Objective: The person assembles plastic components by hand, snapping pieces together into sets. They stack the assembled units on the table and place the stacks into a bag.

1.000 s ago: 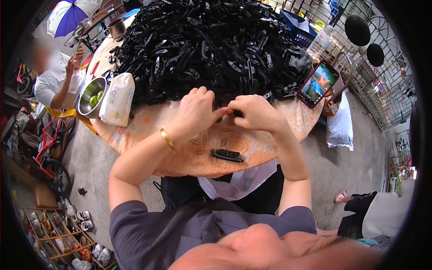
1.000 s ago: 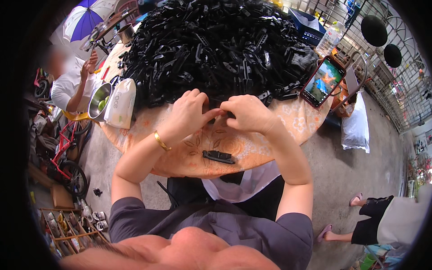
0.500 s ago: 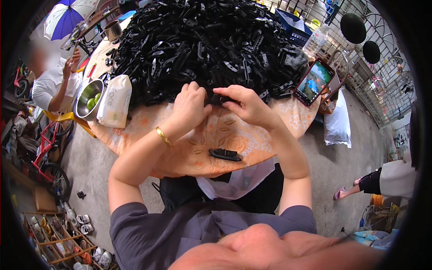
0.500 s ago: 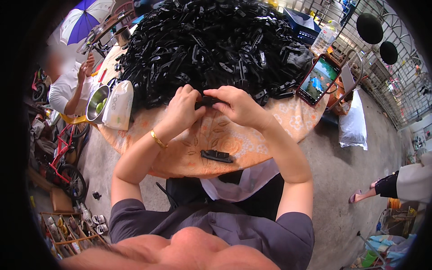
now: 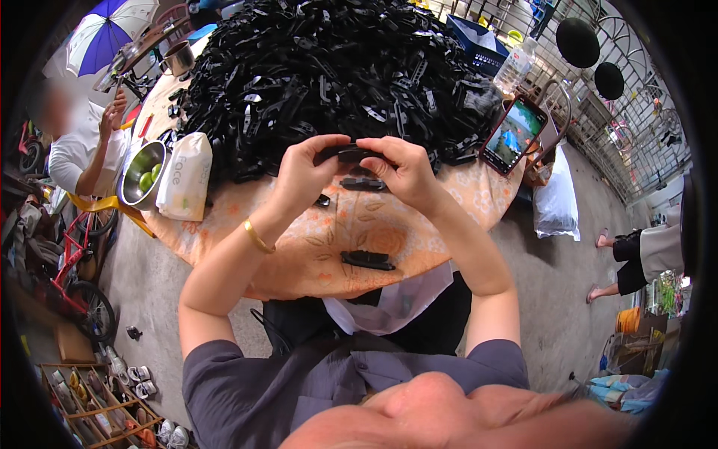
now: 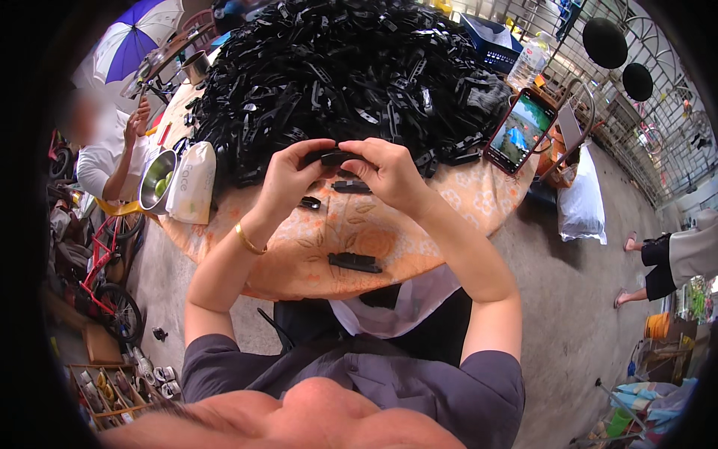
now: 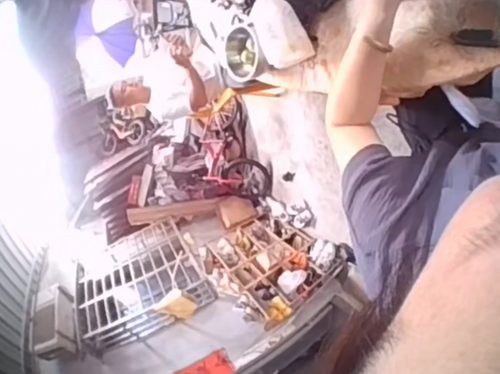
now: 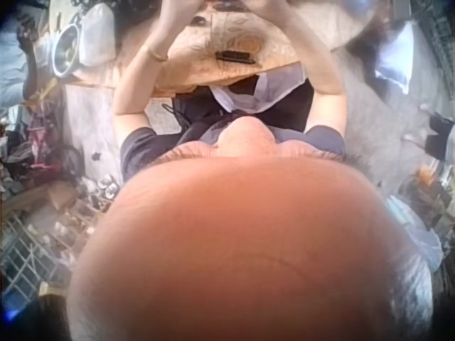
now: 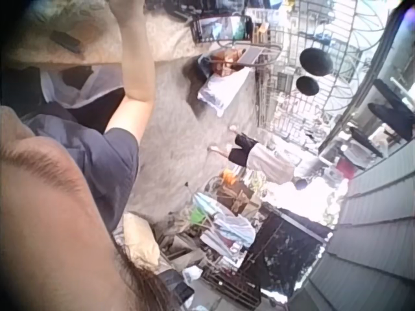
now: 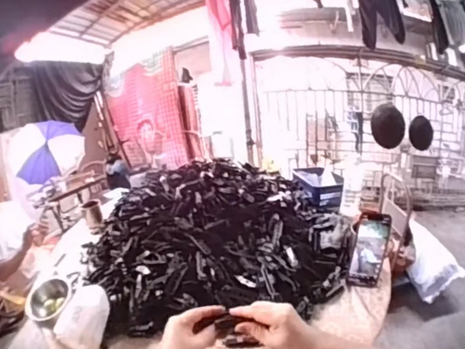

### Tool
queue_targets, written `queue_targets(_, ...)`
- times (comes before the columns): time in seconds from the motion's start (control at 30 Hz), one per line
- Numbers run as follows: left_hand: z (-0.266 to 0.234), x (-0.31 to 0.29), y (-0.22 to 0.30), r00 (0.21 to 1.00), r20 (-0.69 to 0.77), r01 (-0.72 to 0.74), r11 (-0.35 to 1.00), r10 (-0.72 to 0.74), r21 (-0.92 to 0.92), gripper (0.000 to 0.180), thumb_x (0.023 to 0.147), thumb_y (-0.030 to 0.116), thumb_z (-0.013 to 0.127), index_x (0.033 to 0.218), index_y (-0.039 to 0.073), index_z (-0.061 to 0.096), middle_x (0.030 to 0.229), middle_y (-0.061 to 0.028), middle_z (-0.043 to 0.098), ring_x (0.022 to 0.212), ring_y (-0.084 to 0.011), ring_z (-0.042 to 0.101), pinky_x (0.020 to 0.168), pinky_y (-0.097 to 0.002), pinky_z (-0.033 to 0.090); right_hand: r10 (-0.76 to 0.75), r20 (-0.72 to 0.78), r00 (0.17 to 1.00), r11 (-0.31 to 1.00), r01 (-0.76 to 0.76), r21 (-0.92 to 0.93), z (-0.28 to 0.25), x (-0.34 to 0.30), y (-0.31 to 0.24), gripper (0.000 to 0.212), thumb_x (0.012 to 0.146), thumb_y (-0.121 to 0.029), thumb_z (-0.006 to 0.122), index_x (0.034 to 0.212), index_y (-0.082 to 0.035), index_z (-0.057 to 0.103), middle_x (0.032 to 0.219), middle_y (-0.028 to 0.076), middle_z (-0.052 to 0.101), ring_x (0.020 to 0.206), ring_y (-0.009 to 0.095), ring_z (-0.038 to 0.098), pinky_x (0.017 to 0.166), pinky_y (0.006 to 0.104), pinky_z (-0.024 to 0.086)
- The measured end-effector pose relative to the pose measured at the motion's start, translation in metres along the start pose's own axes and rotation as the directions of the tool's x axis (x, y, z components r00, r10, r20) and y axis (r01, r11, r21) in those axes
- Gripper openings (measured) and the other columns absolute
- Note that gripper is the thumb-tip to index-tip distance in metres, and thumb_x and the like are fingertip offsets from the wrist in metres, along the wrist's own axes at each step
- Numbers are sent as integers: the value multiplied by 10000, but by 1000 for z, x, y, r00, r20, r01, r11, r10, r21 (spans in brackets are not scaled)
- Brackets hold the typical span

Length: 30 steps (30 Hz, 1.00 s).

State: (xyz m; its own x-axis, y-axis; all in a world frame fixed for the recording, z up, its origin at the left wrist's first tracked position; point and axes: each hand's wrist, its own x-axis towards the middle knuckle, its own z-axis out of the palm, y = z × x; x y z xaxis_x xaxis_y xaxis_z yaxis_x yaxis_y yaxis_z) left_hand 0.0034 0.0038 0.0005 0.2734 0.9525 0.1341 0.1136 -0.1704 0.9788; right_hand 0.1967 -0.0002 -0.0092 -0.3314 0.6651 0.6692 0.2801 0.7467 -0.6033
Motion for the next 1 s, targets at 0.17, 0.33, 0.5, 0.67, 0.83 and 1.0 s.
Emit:
queue_targets(0.17,0,-1,-4,993,112,-18,996,28,-86,357,841,-49,547,1197,-54,565,1002,-73,662,908,-96,631,756,-202,511,-28,24,999,984,32,-177,-1,-1,-1,270,761,-86,714,1014,-10,656,858,146,641,733,271,625,636,340,495)
queue_targets(0.33,-3,-3,4,989,146,34,996,-22,-81,369,838,-18,630,1202,-42,567,1029,-80,660,840,-86,612,763,-207,506,-126,-59,990,952,104,-289,-3,7,-7,284,722,-123,741,978,-25,668,854,118,649,784,255,623,658,329,501)
queue_targets(0.5,-3,-6,4,975,109,-198,979,192,50,391,811,-64,639,1195,-25,577,1008,-78,675,878,-79,609,769,-213,509,236,152,960,969,-243,32,-12,1,0,306,732,-178,741,986,-24,667,811,93,653,724,217,626,642,293,499)
queue_targets(0.67,-3,-9,14,957,139,-283,921,254,269,402,799,-76,633,1194,-19,578,1025,-92,677,905,-87,611,788,-220,509,32,54,998,979,-20,-203,-10,-1,-10,301,690,-156,790,929,-24,664,743,101,637,679,217,613,604,303,483)
queue_targets(0.83,0,-8,7,936,160,-336,931,313,144,373,812,-55,633,1179,-6,593,976,-64,679,872,-77,611,755,-216,513,71,41,997,995,-74,68,-17,1,3,294,789,-200,739,1009,-26,654,827,72,666,747,128,611,645,248,479)
queue_targets(1.0,8,-16,5,877,479,-203,928,31,312,285,802,74,684,1080,21,654,922,-64,690,763,-104,599,697,-249,486,306,-62,950,947,-297,120,-46,3,13,193,869,-189,648,837,1,655,684,24,638,654,50,547,588,219,442)
